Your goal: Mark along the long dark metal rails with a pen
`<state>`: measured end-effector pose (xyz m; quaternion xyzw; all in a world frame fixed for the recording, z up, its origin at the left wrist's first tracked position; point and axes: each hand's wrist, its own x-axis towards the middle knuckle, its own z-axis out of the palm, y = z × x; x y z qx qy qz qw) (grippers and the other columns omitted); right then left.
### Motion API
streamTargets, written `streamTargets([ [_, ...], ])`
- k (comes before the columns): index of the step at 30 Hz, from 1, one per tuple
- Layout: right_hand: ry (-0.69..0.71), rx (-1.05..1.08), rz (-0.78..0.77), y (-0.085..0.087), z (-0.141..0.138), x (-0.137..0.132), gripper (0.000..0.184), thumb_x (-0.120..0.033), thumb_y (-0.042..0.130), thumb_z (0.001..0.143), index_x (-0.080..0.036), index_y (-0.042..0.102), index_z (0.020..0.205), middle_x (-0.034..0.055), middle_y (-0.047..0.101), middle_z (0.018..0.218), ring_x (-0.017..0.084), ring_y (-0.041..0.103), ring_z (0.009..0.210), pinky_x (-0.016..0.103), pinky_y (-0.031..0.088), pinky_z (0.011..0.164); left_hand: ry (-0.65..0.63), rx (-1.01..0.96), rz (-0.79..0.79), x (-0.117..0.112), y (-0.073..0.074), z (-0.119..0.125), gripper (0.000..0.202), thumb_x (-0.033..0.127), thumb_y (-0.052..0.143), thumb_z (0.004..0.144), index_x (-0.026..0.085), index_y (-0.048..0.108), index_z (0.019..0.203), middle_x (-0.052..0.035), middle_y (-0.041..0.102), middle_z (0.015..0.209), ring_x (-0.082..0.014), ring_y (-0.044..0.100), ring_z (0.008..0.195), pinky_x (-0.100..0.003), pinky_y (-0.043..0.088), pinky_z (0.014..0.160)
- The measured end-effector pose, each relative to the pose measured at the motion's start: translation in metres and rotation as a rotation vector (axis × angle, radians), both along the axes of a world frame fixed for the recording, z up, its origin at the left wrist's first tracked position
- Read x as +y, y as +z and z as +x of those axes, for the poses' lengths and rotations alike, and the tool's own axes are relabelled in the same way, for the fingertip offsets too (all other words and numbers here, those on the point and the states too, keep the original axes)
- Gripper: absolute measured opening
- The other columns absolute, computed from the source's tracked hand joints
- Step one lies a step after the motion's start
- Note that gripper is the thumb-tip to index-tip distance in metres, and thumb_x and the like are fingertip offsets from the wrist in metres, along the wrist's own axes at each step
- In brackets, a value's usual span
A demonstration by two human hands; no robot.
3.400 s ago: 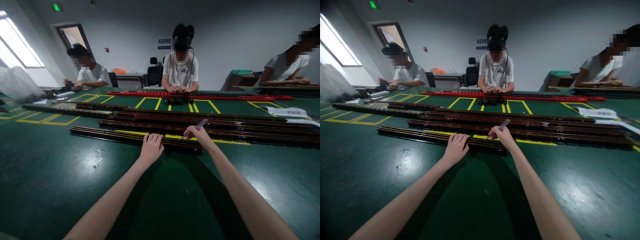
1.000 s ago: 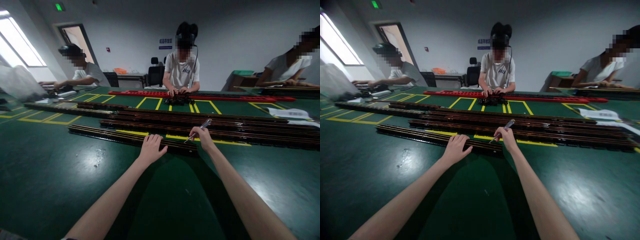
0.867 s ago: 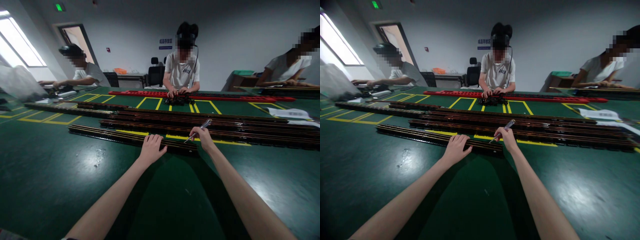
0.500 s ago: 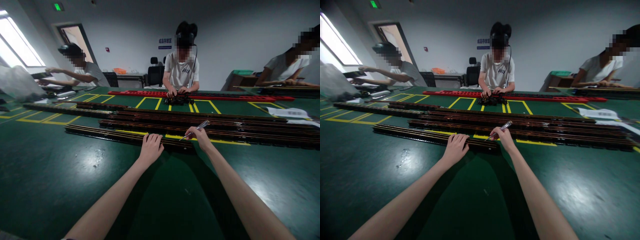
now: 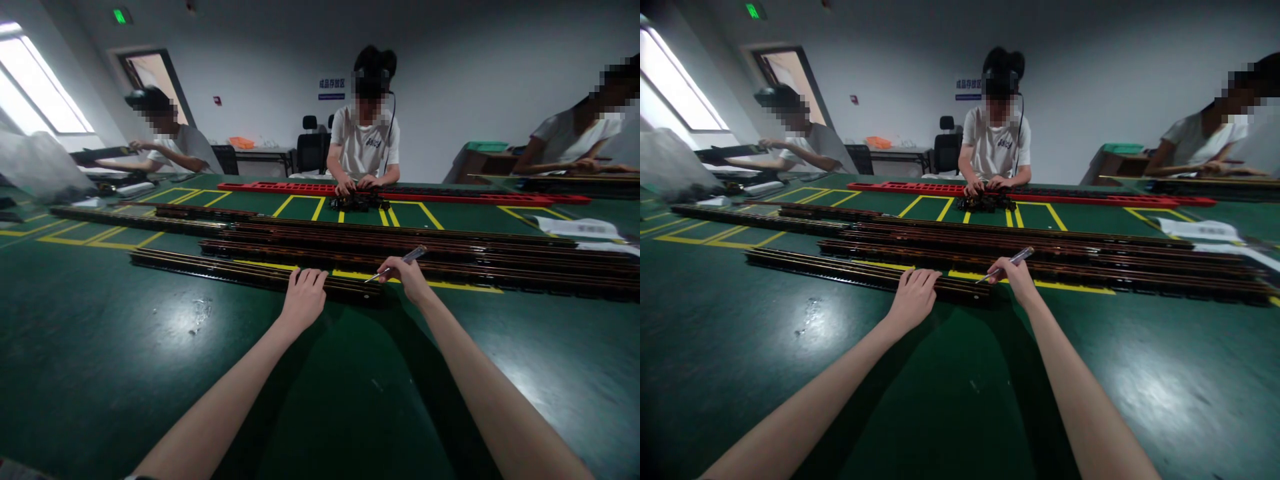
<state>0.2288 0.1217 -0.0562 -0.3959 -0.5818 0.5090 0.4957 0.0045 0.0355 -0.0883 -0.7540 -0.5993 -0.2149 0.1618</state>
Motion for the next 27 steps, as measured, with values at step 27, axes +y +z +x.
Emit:
streamTargets([
  [27,-0.065,0.057,0.012,-0.007,0.011,0.005,0.020,-0.030,0.056,0.058,-0.017,0.061,0.043,0.0036,0.054,0.041,0.013,0.051,0.042,0.028,0.045,0.048,-0.008,-0.019,0.016,0.002,-0.001,-0.003,0.033,0.010,0.046,0.087,0.016,0.064,0.115,-0.0083,0.069,0.112,-0.0232,0.061,0.108,-0.043,0.040,0.105],
])
